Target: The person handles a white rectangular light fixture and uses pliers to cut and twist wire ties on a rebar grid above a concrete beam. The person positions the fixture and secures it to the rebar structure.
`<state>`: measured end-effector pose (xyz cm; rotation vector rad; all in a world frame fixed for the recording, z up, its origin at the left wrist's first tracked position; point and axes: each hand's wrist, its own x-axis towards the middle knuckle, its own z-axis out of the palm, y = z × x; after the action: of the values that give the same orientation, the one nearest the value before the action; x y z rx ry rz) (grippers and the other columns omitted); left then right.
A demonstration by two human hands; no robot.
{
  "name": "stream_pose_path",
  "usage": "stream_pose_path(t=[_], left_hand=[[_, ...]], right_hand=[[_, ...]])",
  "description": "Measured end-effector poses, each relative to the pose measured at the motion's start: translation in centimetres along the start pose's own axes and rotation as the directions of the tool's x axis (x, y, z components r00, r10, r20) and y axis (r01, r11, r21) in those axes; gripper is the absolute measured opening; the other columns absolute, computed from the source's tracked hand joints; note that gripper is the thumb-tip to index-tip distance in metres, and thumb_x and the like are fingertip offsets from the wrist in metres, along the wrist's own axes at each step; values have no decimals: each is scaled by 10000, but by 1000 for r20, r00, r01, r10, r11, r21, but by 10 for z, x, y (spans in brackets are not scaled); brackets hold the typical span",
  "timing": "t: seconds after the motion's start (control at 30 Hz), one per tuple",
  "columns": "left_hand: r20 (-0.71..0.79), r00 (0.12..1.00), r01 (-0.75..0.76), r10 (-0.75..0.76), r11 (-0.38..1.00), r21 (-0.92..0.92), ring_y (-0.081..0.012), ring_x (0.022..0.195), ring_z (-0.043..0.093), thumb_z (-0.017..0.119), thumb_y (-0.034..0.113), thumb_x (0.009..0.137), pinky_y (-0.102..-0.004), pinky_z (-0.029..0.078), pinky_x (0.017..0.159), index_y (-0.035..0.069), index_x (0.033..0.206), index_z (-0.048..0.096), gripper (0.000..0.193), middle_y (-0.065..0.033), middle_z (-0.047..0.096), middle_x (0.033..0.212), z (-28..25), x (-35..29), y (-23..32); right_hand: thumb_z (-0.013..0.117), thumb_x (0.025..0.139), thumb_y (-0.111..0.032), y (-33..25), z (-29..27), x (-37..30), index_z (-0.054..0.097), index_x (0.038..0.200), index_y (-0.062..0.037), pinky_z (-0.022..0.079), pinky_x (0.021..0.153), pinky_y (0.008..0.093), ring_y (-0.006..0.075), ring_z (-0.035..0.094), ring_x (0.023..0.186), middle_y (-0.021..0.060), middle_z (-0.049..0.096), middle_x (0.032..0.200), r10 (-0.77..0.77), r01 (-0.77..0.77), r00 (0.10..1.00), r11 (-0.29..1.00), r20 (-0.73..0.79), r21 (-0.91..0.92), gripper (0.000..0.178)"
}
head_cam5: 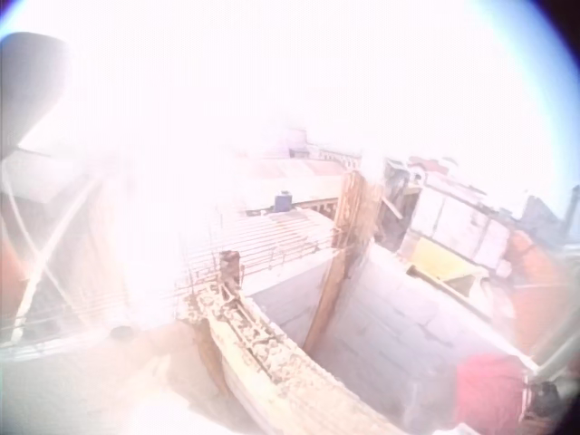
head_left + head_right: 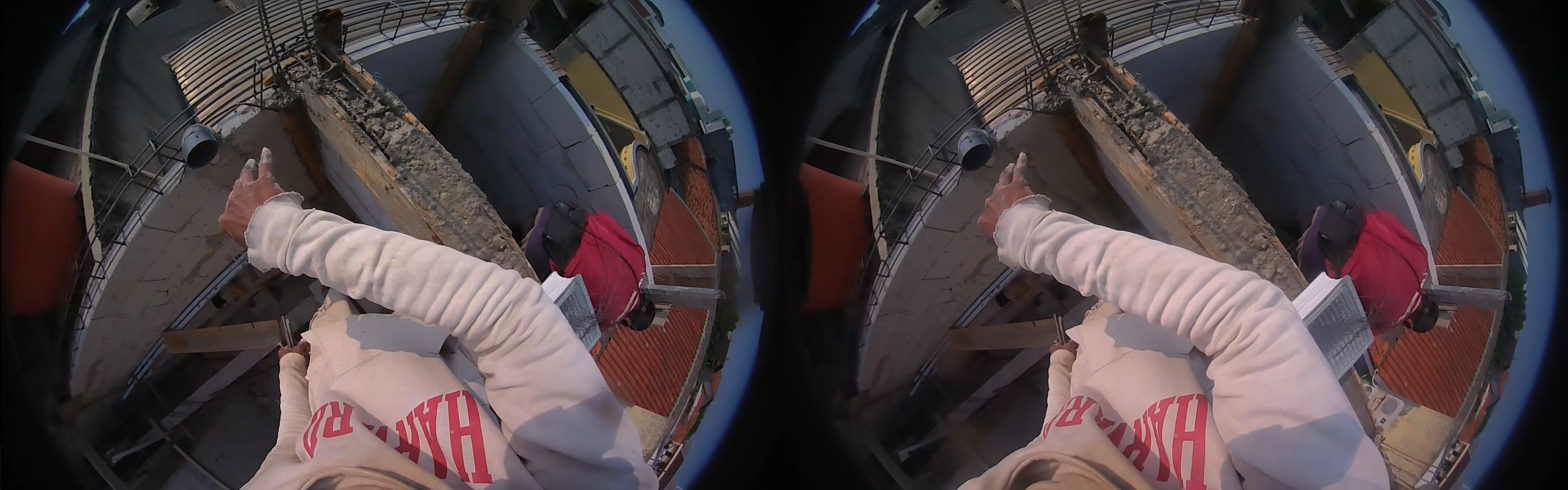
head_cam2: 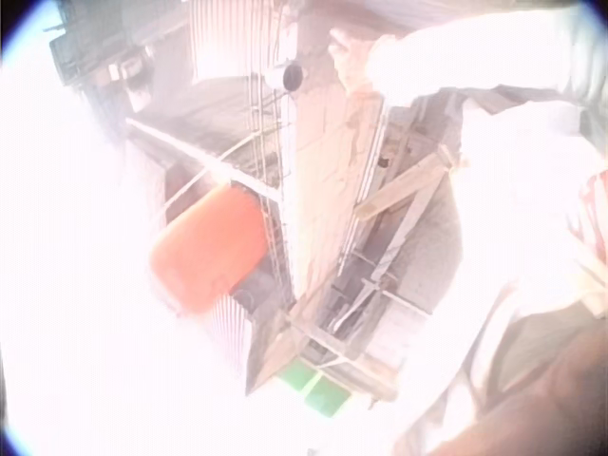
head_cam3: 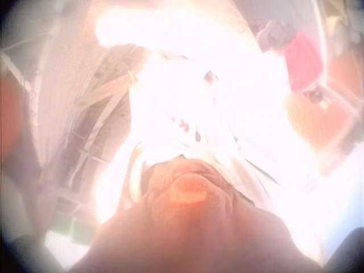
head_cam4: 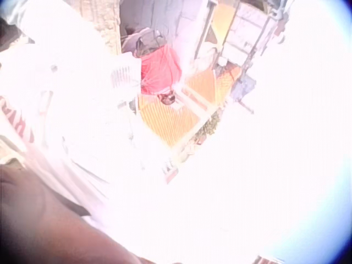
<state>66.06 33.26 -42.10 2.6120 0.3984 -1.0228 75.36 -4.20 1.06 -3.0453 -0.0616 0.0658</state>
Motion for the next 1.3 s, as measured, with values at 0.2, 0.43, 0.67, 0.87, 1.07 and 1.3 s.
stream_pose_path(t=[0.2,0.43,0.67,0.87,1.07,1.3], left_hand=[[270,838,-511,475,855,83,-362,819,745,868,306,760,-456,569,760,-11,983,767,400,-231,760,917,-120,-79,139],[306,298,-952,904,307,19,-381,857,725,853,204,737,-421,553,820,-32,1053,728,413,-215,753,953,-235,-219,299],[167,-179,-975,970,-152,-162,-299,1120,684,848,164,786,-401,500,1004,-36,1341,597,641,-174,708,1223,-261,-312,364],[-47,84,-755,995,33,-655,-198,1218,613,706,100,965,-335,472,1053,-54,1369,584,449,-122,668,1263,-234,-301,391],[280,-250,-754,927,-5,-657,-170,982,692,703,100,969,-310,525,901,-58,1208,688,287,-112,737,1056,-165,-405,401],[462,-601,-798,652,-524,-298,-381,1023,696,738,549,888,-461,552,903,-40,1110,648,636,-219,676,1091,-5,-563,400]], right_hand=[[843,693,-225,9,25,-32,762,946,-67,431,1026,566,305,643,1124,152,717,1067,-96,20,934,976,345,216,309],[878,664,-248,9,8,-69,774,938,-80,556,898,461,325,739,963,158,767,955,-145,31,867,970,477,240,338],[736,811,-236,71,-54,-143,762,1009,-114,583,845,426,316,738,963,123,771,977,-6,-6,955,999,296,41,234],[706,768,-132,108,-174,-264,740,911,-28,616,730,427,317,749,786,173,740,829,481,-436,853,870,203,-230,179],[614,919,-188,77,-220,-417,690,986,-45,537,562,422,279,665,657,159,700,822,894,-874,439,448,-91,189,175],[719,964,-331,1,-78,-556,666,825,-26,419,469,273,86,479,499,-2,562,650,924,-318,-342,55,-168,947,340]])
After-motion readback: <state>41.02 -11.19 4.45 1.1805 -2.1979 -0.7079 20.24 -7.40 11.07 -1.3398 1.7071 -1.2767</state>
